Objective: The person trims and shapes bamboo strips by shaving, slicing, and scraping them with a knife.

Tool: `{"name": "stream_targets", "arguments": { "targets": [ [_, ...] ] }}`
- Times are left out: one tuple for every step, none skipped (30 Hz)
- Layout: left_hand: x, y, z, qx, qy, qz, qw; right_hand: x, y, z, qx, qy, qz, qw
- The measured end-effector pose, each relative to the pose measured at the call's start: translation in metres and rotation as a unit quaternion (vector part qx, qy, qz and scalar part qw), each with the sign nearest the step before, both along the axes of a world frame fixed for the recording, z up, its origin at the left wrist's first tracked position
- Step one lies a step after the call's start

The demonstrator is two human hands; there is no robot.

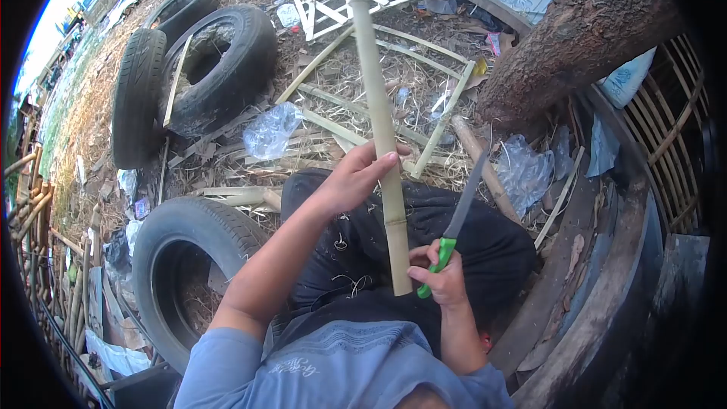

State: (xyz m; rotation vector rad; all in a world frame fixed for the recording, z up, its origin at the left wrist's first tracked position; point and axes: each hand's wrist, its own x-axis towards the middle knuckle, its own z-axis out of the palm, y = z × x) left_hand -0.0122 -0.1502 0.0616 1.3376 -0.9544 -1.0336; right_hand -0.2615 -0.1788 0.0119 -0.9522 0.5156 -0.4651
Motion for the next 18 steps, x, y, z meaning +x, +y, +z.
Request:
{"name": "stream_targets", "arguments": {
  "targets": [
    [-0.002, 0.000, -0.002, 0.011, 0.006, -0.010, 1.000, 0.003, 0.005, -0.001, 0.009, -0.016, 0.013, 1.000],
    [-0.003, 0.001, -0.008, 0.018, -0.008, -0.021, 1.000, 0.007, 0.011, -0.005, 0.002, -0.026, 0.011, 1.000],
    [-0.006, 0.002, -0.013, 0.018, -0.006, -0.024, 1.000, 0.012, 0.016, -0.004, 0.000, -0.023, 0.005, 1.000],
    [-0.009, 0.006, -0.019, 0.034, 0.006, -0.014, 0.999, 0.018, 0.020, -0.006, 0.010, -0.025, -0.009, 1.000],
    [-0.012, 0.011, -0.026, 0.050, 0.017, -0.003, 0.999, 0.022, 0.024, -0.010, 0.021, -0.027, -0.022, 0.999],
    [-0.009, 0.017, -0.045, 0.080, 0.062, -0.027, 0.995, 0.025, 0.025, -0.011, 0.021, -0.032, -0.033, 0.999],
    [-0.016, 0.027, -0.047, 0.141, 0.094, -0.002, 0.986, 0.027, 0.024, -0.016, 0.022, -0.033, -0.033, 0.999],
    [-0.019, 0.039, -0.065, 0.163, 0.142, -0.019, 0.976, 0.028, 0.024, -0.023, 0.022, -0.030, -0.045, 0.998],
    [-0.022, 0.050, -0.082, 0.185, 0.189, -0.037, 0.964, 0.029, 0.024, -0.029, 0.023, -0.026, -0.058, 0.998],
    [-0.029, 0.059, -0.085, 0.190, 0.176, -0.074, 0.963, 0.030, 0.024, -0.031, 0.027, -0.016, -0.062, 0.998],
    [-0.033, 0.064, -0.087, 0.195, 0.164, -0.111, 0.961, 0.030, 0.024, -0.036, 0.029, -0.016, -0.061, 0.998],
    [-0.037, 0.065, -0.079, 0.189, 0.134, -0.137, 0.963, 0.030, 0.024, -0.043, 0.025, 0.003, -0.060, 0.998],
    [-0.038, 0.065, -0.080, 0.192, 0.137, -0.135, 0.962, 0.030, 0.026, -0.048, 0.020, 0.022, -0.058, 0.998],
    [-0.040, 0.064, -0.081, 0.191, 0.176, -0.143, 0.955, 0.031, 0.028, -0.054, 0.021, 0.033, -0.062, 0.997],
    [-0.042, 0.062, -0.083, 0.187, 0.213, -0.152, 0.947, 0.032, 0.029, -0.054, 0.021, 0.034, -0.059, 0.997],
    [-0.044, 0.060, -0.086, 0.177, 0.171, -0.140, 0.959, 0.033, 0.029, -0.054, 0.010, 0.047, -0.066, 0.997],
    [-0.044, 0.059, -0.086, 0.176, 0.170, -0.139, 0.960, 0.035, 0.028, -0.053, 0.000, 0.058, -0.073, 0.996],
    [-0.044, 0.059, -0.086, 0.182, 0.128, -0.117, 0.968, 0.036, 0.026, -0.051, 0.000, 0.055, -0.076, 0.996]
  ]
}}
